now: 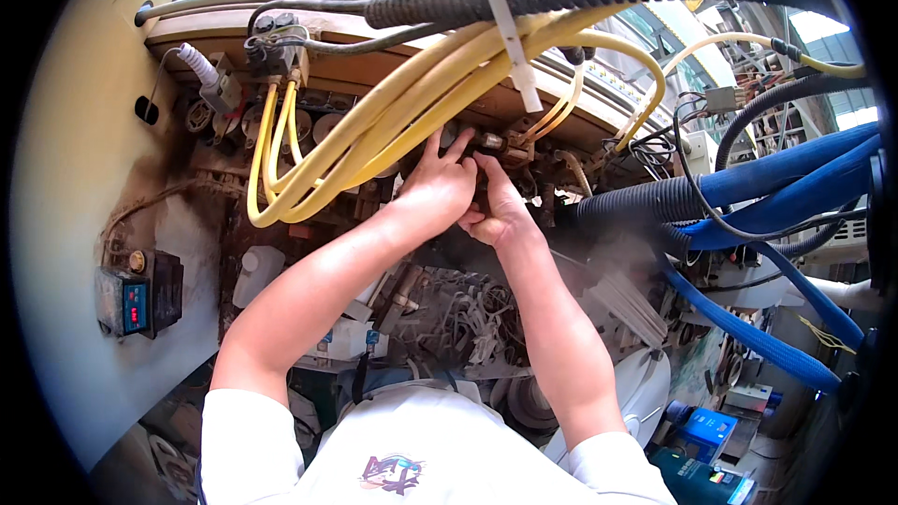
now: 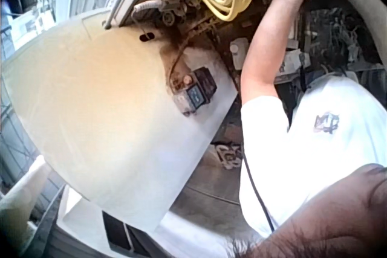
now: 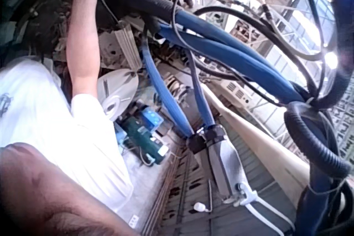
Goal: The person uses pliers to cut and remove zip ties from a complex assembly of wires and hoses on a large machine. They then use a screwdriver to adjust or tighten components within the machinery's internal structure.
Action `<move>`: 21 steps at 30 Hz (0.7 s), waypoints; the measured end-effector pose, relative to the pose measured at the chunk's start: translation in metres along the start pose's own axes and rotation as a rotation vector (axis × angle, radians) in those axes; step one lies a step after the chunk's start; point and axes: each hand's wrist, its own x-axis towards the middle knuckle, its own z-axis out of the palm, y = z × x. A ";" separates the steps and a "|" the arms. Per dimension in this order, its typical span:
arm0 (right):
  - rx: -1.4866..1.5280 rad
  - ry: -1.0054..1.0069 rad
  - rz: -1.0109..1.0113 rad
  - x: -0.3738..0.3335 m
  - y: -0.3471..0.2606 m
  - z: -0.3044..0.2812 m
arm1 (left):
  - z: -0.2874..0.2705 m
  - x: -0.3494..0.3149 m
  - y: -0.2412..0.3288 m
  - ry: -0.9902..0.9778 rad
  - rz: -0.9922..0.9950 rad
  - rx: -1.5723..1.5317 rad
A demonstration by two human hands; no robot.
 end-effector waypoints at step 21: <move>-0.079 0.118 0.186 0.019 -0.008 -0.012 | -0.016 -0.142 0.036 0.046 -0.288 -0.384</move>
